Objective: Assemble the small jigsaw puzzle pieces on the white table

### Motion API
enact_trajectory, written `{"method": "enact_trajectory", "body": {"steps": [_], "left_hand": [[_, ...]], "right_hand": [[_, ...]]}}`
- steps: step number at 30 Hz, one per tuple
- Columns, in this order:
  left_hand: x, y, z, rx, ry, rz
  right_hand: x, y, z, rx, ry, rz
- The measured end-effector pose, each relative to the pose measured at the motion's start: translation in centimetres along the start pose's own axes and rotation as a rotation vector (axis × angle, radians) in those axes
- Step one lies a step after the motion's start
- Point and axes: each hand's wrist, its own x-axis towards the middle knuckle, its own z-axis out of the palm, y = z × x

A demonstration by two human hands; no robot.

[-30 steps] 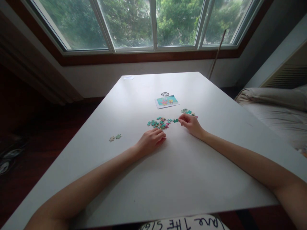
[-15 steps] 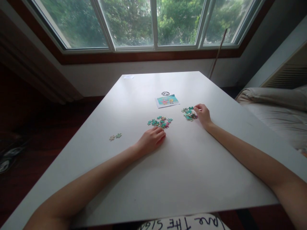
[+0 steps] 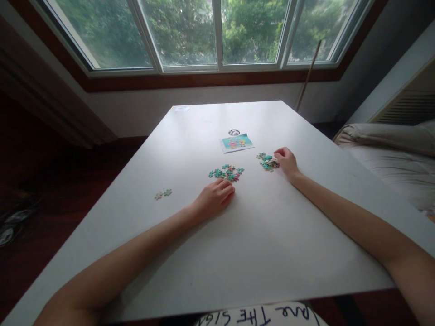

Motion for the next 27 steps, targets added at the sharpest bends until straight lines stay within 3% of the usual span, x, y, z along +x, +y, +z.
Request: {"method": "enact_trajectory", "body": {"steps": [12, 22, 27], "left_hand": [[0.05, 0.00, -0.07, -0.002, -0.004, 0.004], [0.06, 0.01, 0.03, -0.001, -0.004, 0.004], [0.09, 0.06, -0.05, 0.004, -0.003, 0.001]], "right_hand": [[-0.28, 0.03, 0.17, -0.028, -0.088, -0.026], [-0.26, -0.02, 0.08, 0.013, -0.051, -0.054], [-0.26, -0.16, -0.05, 0.067, -0.015, -0.133]]}}
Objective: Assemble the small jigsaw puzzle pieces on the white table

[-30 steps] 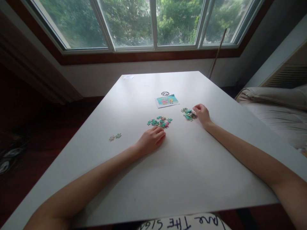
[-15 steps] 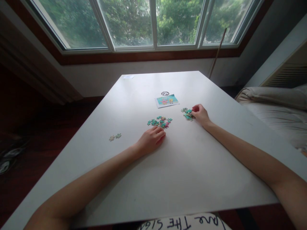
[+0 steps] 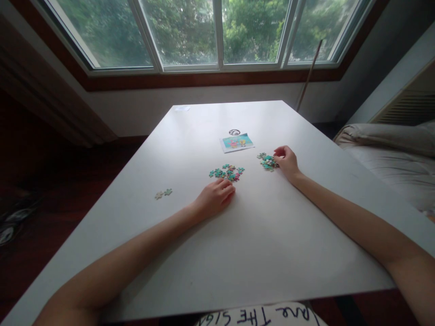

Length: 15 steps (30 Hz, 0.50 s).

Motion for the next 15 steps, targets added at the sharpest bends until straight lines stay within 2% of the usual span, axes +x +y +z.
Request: {"method": "enact_trajectory", "body": {"steps": [4, 8, 15], "left_hand": [[-0.02, -0.02, -0.03, -0.006, -0.003, 0.003], [-0.02, -0.04, 0.01, -0.007, -0.002, 0.002], [-0.07, -0.07, 0.07, -0.009, 0.006, 0.002]], "right_hand": [[-0.06, 0.06, -0.02, 0.050, -0.023, -0.032], [-0.22, -0.25, -0.04, 0.163, -0.077, 0.030], [-0.28, -0.89, -0.14, 0.163, -0.034, 0.086]]}}
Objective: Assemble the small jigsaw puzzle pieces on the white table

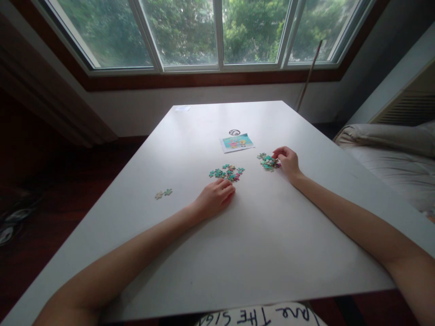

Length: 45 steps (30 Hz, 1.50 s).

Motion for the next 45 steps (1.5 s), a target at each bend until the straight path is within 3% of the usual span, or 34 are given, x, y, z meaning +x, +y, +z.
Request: {"method": "enact_trajectory", "body": {"steps": [9, 14, 18, 23, 27, 31, 36, 40, 45], "left_hand": [[0.0, 0.1, -0.2, 0.029, -0.015, 0.006], [0.4, -0.6, -2.1, 0.113, -0.124, -0.061], [0.0, -3.3, -5.5, 0.151, -0.234, -0.231], [-2.3, -8.6, -9.7, 0.118, -0.538, -0.440], [-3.9, -11.6, -11.5, 0.050, -0.705, -0.608], [-4.4, -12.6, -11.4, 0.071, -0.815, -0.724], [-4.2, -12.5, -10.6, 0.085, -0.892, -0.743], [-4.2, -12.8, -10.4, 0.046, -0.880, -0.746], [-4.4, -13.8, -10.1, 0.098, -0.766, -0.764]], "right_hand": [[0.0, 0.2, 0.0, 0.006, 0.026, 0.003], [0.2, 0.2, -0.1, 0.019, 0.071, 0.060], [0.3, 0.1, 0.0, 0.047, 0.089, 0.136], [0.3, 0.0, 0.1, 0.061, 0.077, 0.142], [0.3, 0.2, 0.1, 0.053, 0.069, 0.138], [0.3, 0.2, 0.0, 0.050, 0.067, 0.133], [0.3, 0.2, -0.1, 0.060, 0.060, 0.131], [0.3, 0.1, 0.0, 0.057, 0.064, 0.134], [0.3, 0.0, 0.0, 0.051, 0.063, 0.131]]}}
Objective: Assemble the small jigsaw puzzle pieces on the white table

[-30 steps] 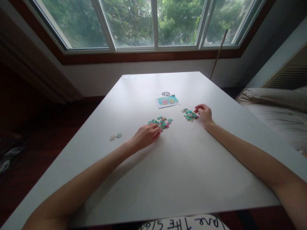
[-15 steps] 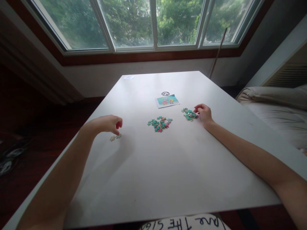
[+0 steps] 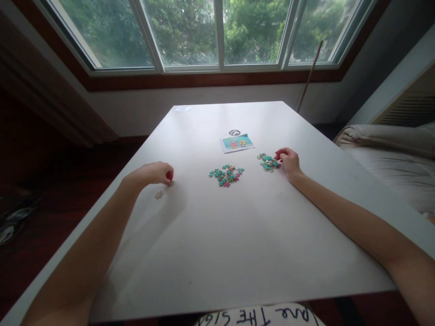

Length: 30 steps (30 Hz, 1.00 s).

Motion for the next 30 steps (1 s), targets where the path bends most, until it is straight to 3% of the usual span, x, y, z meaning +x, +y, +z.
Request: {"method": "enact_trajectory", "body": {"steps": [3, 13, 22, 30], "left_hand": [[0.1, -0.6, 0.0, -0.021, 0.006, 0.015], [-0.6, -1.6, 0.8, -0.076, -0.185, -0.036], [-0.7, -2.2, 0.5, -0.115, -0.063, -0.070], [-1.1, -3.4, 0.6, -0.151, -0.198, -0.145]], "right_hand": [[0.0, 0.1, -0.1, -0.002, 0.000, -0.003], [0.2, 0.3, -0.1, 0.022, -0.001, 0.000], [0.2, 0.5, -0.1, 0.006, -0.003, -0.007], [0.4, 0.8, -0.2, 0.016, -0.013, -0.020]]}}
